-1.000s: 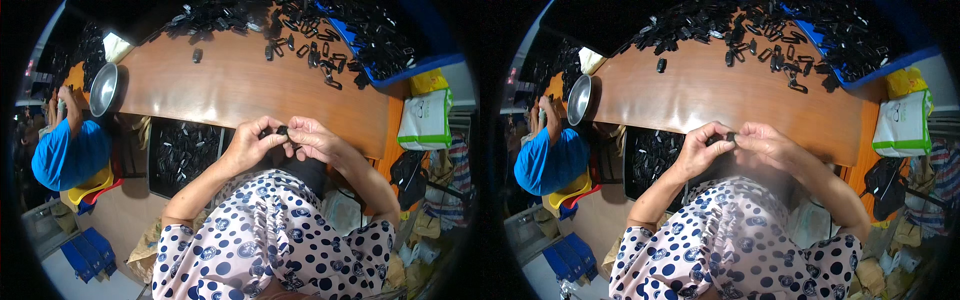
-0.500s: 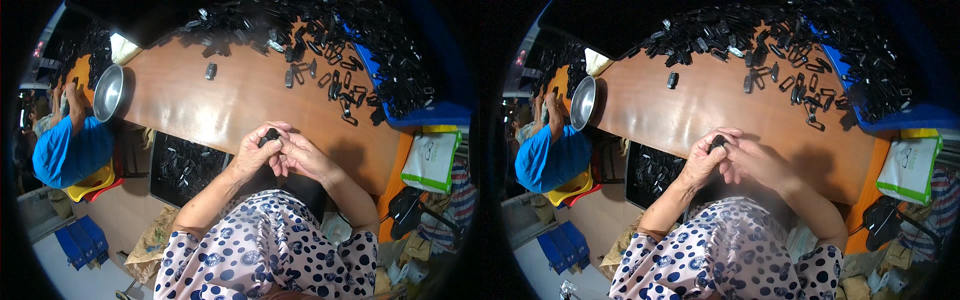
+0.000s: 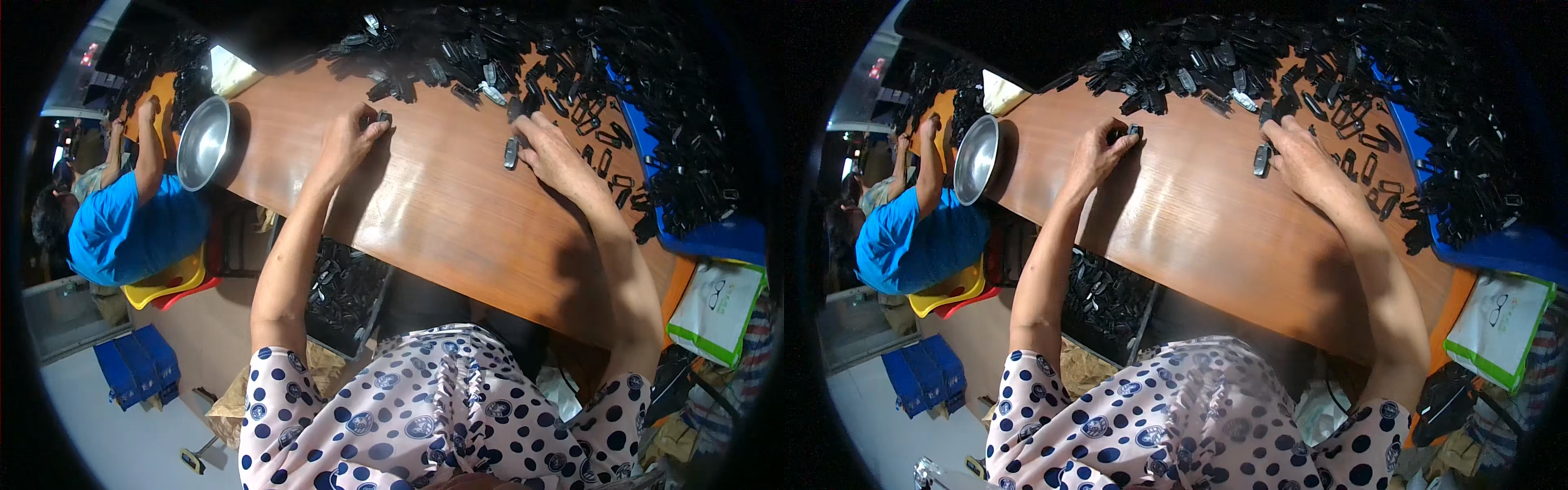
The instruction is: The person assembles plastic components by picking up parts from the table and snapping them together by hand.
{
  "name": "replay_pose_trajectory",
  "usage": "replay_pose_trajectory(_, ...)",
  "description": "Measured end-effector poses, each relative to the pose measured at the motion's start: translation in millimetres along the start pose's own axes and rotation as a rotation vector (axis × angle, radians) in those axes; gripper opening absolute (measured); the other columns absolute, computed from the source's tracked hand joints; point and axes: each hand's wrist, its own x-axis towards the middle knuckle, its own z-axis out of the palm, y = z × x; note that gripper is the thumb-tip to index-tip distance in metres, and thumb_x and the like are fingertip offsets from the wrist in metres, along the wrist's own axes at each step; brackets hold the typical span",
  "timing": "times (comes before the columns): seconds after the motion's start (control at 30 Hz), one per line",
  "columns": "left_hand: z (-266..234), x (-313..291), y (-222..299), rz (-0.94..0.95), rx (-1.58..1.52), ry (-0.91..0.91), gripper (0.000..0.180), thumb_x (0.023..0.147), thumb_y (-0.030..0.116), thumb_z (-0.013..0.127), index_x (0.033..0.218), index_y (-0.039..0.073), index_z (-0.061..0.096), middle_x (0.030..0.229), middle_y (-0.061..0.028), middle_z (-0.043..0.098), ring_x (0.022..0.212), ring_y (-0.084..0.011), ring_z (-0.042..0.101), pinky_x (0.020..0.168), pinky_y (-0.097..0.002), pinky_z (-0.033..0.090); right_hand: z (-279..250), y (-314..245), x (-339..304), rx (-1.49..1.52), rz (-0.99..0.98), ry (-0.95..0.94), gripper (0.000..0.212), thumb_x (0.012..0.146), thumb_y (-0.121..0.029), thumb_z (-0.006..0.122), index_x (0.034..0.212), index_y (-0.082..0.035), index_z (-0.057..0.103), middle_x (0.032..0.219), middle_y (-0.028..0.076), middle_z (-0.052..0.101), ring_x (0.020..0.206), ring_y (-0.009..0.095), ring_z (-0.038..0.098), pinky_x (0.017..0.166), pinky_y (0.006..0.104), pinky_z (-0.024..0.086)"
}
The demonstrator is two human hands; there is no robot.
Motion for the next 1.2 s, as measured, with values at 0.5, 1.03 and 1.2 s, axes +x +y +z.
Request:
replay_pose_trajectory(0.5, 27.7, -117.9, 84.9, -0.224, -1.238, -0.534, 0.029, 0.088, 0.013, 0.064, 0.115, 0.008, 0.058, 0.090, -0.0019, 0.060, 0.073, -0.0077, 0.056, 0.056, -0.0204, 0.046, 15.2, -49.6, -98.2, 1.156, 0.164, 0.093, 0.022, 0.084, -0.012, 0.070, 0.097, -0.005, 0.054, 0.081, 0.006, 0.063, 0.068, 0.011, 0.063, 0.054, 0.0209, 0.050)
replay_pose_trajectory(1.03, 31.6, -209.2, 152.8, 0.530, -0.660, -0.120, 0.028, 0.083, 0.006, 0.068, 0.111, 0.002, 0.063, 0.082, -0.0056, 0.057, 0.075, -0.0139, 0.056, 0.066, -0.0258, 0.045, 10.9, -109.0, -203.9, 1.583, -0.009, 0.179, 0.018, 0.086, -0.008, 0.067, 0.096, -0.006, 0.053, 0.084, 0.006, 0.063, 0.071, 0.013, 0.065, 0.061, 0.0215, 0.050)
replay_pose_trajectory(1.2, 26.2, -216.2, 160.9, 0.643, -0.537, -0.026, 0.027, 0.078, 0.002, 0.070, 0.105, 0.003, 0.064, 0.082, -0.0093, 0.057, 0.070, -0.0207, 0.058, 0.062, -0.0297, 0.047, 11.2, -111.1, -213.0, 1.537, 0.048, 0.192, 0.019, 0.086, -0.010, 0.068, 0.096, -0.006, 0.053, 0.084, 0.005, 0.063, 0.069, 0.012, 0.063, 0.060, 0.0216, 0.049)
